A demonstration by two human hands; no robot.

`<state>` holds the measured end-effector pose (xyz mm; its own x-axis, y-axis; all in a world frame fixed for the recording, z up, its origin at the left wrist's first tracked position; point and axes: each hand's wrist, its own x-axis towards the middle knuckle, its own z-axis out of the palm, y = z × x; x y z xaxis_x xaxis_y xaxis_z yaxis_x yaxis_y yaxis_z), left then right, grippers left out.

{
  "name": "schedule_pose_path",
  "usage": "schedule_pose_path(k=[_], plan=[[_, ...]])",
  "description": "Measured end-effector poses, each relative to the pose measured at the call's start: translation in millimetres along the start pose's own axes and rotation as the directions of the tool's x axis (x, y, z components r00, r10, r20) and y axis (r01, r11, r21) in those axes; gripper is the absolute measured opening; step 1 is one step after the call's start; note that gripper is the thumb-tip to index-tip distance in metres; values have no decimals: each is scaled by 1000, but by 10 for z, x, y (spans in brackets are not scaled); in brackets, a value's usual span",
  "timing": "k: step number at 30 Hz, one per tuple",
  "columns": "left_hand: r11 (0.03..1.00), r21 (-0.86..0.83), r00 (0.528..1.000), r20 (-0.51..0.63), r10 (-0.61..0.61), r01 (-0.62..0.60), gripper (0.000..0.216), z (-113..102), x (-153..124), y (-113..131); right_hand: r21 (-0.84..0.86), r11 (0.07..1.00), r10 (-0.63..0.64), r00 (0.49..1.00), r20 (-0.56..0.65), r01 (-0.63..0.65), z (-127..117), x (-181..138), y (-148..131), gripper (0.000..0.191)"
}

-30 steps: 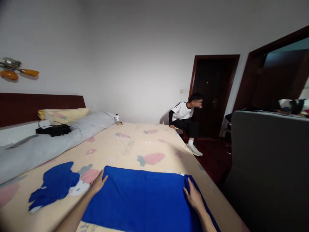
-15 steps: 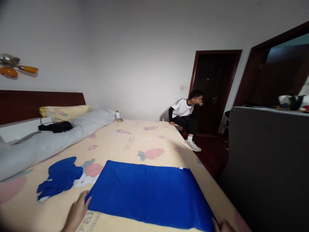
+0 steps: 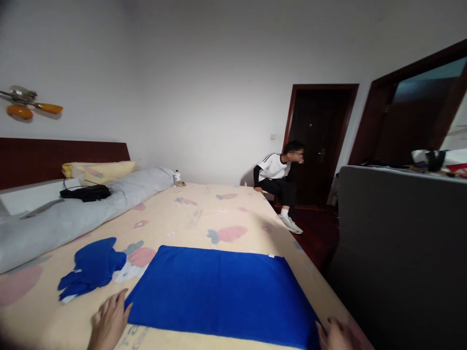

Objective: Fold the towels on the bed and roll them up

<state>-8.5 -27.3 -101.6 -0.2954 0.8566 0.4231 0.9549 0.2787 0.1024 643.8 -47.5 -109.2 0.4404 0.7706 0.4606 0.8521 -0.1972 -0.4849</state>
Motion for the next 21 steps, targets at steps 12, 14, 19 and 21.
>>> schedule_pose_path(k=[12, 14, 19, 21], plan=[[783, -430, 764, 271, 586, -449, 60, 151, -327, 2426, 287, 859, -512, 720, 469, 424, 1084, -695, -2548, 50], [800, -413, 763, 302, 571, -435, 57, 178, -308, 2259, 254, 868, -495, 714, 494, 426, 1035, -680, -2417, 52], [930, -238, 857, 374, 355, -281, 57, 93, -166, 1198, 71, 939, -333, 836, 437, 337, 745, -472, -1338, 66], [972, -134, 899, 374, 228, -191, 59, 64, -141, 729, -3, 969, -223, 885, 409, 246, 637, -377, -778, 70]])
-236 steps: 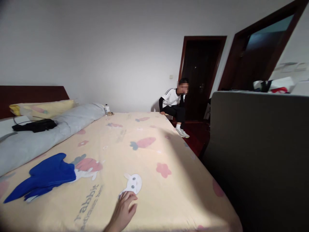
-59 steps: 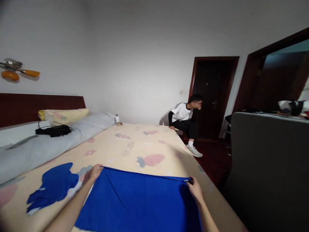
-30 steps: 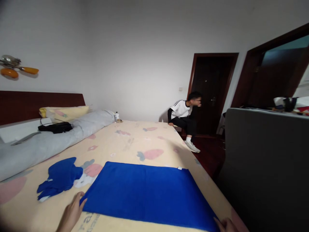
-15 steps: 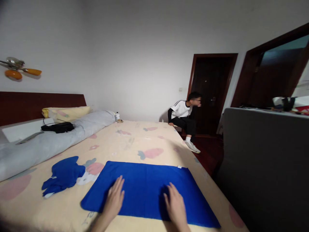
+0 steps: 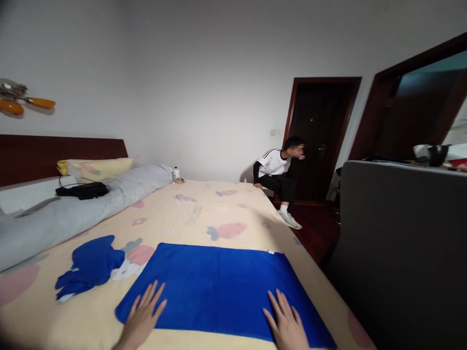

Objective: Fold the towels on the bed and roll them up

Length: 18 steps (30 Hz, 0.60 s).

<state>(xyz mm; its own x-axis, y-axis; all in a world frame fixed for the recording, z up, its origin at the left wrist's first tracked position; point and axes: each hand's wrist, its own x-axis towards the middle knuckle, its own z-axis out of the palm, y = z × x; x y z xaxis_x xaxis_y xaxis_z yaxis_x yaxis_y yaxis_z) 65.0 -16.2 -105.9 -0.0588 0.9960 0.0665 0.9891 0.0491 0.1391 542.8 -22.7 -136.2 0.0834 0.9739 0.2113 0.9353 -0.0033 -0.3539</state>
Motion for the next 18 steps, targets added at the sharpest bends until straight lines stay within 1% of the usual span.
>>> schedule_pose_path(k=[2, 4, 6, 7, 8, 9, 10, 11, 13, 15, 16, 18], plan=[[994, 69, 997, 0, -81, 81, 62, -18, -94, -379, 11, 993, 119, 993, -18, -119, -54, -85, 519, 74], [988, 122, 995, 29, -99, 95, 60, -5, -165, -640, 42, 983, 179, 982, -54, -177, -91, -156, 910, 74], [982, 147, 991, 48, -127, 118, 57, 21, -192, -758, 60, 979, 198, 974, -111, -193, -119, -193, 1108, 70], [977, 153, 987, 36, -154, 147, 57, 31, -186, -759, 59, 980, 199, 969, -144, -192, -131, -192, 1120, 67], [973, 155, 984, 15, -176, 171, 57, 36, -165, -720, 53, 981, 192, 965, -176, -186, -141, -177, 1071, 64], [973, 151, 984, -11, -177, 177, 57, 34, -130, -641, 43, 985, 173, 963, -205, -168, -147, -145, 961, 62], [978, 139, 988, -34, -152, 155, 58, 24, -83, -523, 33, 991, 136, 964, -226, -132, -146, -98, 793, 61], [988, 115, 994, -53, -101, 106, 59, 6, -24, -366, 26, 997, 81, 969, -236, -77, -137, -36, 574, 60], [998, 39, 996, -77, 49, -46, 61, -45, 121, 38, 30, 998, -56, 977, -206, 64, -88, 123, 20, 62], [976, -39, 972, -111, 207, -212, 64, -97, 297, 512, 88, 977, -187, 979, -79, 194, -1, 314, -596, 60], [955, -66, 953, -112, 281, -289, 66, -116, 394, 750, 126, 960, -250, 968, -9, 249, 55, 416, -891, 59], [918, -105, 923, -77, 377, -383, 70, -128, 603, 1175, 182, 924, -360, 925, 120, 336, 181, 619, -1391, 57]])
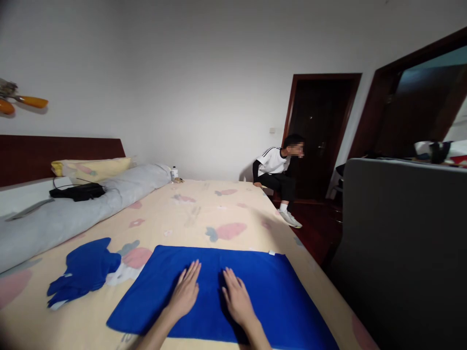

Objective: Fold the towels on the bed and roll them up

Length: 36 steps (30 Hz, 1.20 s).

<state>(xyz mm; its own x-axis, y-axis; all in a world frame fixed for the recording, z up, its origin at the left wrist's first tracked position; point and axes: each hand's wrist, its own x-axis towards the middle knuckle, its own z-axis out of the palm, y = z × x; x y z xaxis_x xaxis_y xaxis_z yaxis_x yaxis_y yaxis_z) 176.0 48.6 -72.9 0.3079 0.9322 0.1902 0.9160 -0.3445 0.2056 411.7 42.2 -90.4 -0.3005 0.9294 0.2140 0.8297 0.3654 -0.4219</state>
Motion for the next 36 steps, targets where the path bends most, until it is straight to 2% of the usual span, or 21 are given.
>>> schedule_pose_path(k=[3, 5, 7, 12, 16, 19, 21, 23, 25, 29, 31, 33, 36], plan=[[998, -28, 997, 51, 62, -61, 70, 105, 443, 225, -6, 998, -66, 993, 98, 67, 179, 436, -264, 55], [999, -7, 998, 55, 36, -35, 65, 170, 634, 179, -27, 998, -52, 993, 103, 55, 224, 612, -238, 55], [999, 27, 997, 63, -48, 47, 59, 206, 725, -12, -58, 998, -5, 996, 93, 11, 187, 694, -72, 57], [962, 97, 962, 75, -263, 255, 57, 100, 650, -847, -179, 962, 214, 976, 24, -207, -212, 562, 751, 63], [902, 153, 904, 80, -419, 404, 59, -105, 508, -1477, -254, 870, 424, 904, -53, -423, -564, 269, 1529, 65], [863, 178, 866, 86, -493, 473, 60, -238, 416, -1775, -296, 807, 513, 855, -78, -511, -696, 77, 1995, 68], [851, 188, 853, 93, -513, 491, 59, -295, 384, -1872, -318, 790, 531, 844, -75, -525, -727, 7, 2181, 69], [845, 201, 849, 95, -520, 496, 57, -324, 388, -1883, -347, 777, 531, 843, -85, -525, -730, -10, 2240, 69], [837, 220, 847, 75, -526, 500, 56, -328, 415, -1802, -406, 747, 516, 844, -145, -527, -716, 7, 2183, 68], [851, 239, 878, -7, -479, 467, 57, -276, 352, -1425, -456, 718, 394, 848, -356, -525, -624, -39, 1898, 70], [899, 200, 919, -32, -393, 391, 58, -235, 174, -1208, -380, 772, 370, 846, -383, -510, -538, -203, 1786, 72], [939, 144, 950, -31, -312, 313, 58, -200, -102, -1037, -280, 840, 359, 863, -355, -465, -445, -490, 1757, 72], [942, 115, 947, 26, -320, 315, 59, -179, -591, -932, -178, 920, 280, 902, -328, -350, -363, -1061, 1874, 66]])
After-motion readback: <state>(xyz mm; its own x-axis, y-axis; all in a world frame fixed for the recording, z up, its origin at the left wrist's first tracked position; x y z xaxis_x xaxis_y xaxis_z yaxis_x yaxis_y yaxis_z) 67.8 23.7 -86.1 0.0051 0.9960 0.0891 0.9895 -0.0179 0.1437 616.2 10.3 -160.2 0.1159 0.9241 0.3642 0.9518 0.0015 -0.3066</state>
